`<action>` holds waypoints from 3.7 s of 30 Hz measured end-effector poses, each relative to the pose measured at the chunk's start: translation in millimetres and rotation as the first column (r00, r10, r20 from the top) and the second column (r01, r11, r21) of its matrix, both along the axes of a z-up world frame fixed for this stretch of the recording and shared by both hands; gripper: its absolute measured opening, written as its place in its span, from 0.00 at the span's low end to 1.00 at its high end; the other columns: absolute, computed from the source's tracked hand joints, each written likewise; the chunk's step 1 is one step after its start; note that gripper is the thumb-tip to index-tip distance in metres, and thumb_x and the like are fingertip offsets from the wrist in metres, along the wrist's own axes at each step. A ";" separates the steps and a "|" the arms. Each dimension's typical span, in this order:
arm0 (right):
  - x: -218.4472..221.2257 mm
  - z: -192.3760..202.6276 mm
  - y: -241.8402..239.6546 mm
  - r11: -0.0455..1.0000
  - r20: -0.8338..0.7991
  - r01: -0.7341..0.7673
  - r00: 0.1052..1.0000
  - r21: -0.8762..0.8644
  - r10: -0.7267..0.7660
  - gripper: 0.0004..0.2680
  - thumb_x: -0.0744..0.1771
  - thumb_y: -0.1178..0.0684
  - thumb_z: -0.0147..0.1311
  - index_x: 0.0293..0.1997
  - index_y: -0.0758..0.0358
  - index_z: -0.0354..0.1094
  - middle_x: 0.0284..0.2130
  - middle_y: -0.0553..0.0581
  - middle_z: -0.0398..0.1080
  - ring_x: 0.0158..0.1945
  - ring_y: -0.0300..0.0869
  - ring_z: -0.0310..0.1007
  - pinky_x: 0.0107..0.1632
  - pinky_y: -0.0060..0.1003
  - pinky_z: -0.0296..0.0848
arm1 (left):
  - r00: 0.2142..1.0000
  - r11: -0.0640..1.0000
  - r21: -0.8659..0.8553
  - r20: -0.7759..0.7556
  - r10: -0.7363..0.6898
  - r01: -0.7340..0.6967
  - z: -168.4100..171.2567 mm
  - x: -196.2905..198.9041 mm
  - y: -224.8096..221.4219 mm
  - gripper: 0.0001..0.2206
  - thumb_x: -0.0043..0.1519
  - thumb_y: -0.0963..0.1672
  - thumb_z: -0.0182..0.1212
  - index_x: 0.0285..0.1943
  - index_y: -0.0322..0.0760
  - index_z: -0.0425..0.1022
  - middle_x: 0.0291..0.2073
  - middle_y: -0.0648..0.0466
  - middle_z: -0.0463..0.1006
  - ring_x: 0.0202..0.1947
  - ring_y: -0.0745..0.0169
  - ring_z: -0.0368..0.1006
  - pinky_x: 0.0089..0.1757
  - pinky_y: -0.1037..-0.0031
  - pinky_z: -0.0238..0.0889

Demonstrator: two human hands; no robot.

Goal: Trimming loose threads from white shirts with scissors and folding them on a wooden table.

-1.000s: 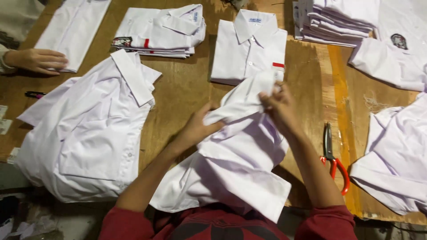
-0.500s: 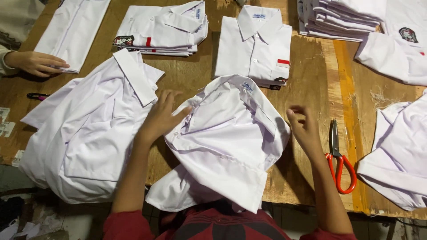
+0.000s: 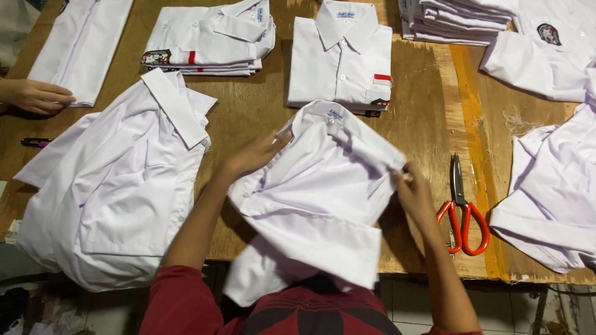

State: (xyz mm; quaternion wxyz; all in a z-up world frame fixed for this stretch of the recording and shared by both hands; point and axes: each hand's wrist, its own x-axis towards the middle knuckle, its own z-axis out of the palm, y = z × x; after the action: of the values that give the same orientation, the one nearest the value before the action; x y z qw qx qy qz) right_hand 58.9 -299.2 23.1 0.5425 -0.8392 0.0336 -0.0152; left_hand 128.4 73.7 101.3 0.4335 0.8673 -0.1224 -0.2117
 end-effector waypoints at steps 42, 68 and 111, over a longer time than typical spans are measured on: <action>-76.8 23.8 -47.7 0.937 -0.504 -0.178 0.863 -0.300 0.002 0.27 0.64 0.43 0.55 0.73 0.52 0.54 0.59 0.60 0.68 0.59 0.48 0.70 0.57 0.42 0.72 | 0.820 0.866 0.313 0.311 -0.481 0.389 -35.9 59.4 -29.5 0.35 0.54 0.59 0.60 0.71 0.52 0.63 0.74 0.56 0.60 0.76 0.53 0.47 0.67 0.47 0.32; 26.7 48.4 -153.4 0.447 0.625 0.491 0.747 -0.748 0.225 0.10 0.74 0.68 0.66 0.53 0.53 0.85 0.49 0.52 0.80 0.52 0.48 0.78 0.52 0.48 0.64 | 0.844 0.933 -0.098 0.401 0.356 -0.346 -61.9 -16.4 130.3 0.24 0.72 0.52 0.41 0.70 0.34 0.66 0.56 0.44 0.72 0.60 0.48 0.68 0.56 0.65 0.59; 38.6 58.9 -78.8 0.815 0.074 -0.284 0.927 -0.505 0.369 0.10 0.70 0.60 0.49 0.58 0.64 0.69 0.53 0.60 0.72 0.54 0.48 0.71 0.56 0.43 0.68 | 0.784 0.935 0.331 0.611 -0.113 -0.123 15.1 -62.4 47.1 0.22 0.64 0.49 0.61 0.65 0.39 0.68 0.62 0.48 0.67 0.62 0.48 0.63 0.58 0.54 0.60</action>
State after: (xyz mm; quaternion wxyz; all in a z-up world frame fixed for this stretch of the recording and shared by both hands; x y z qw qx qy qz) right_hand 97.4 -378.0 82.0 0.3097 -0.9369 -0.1621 -0.0004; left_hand 65.9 120.8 116.4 0.2064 0.9520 -0.2156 0.0680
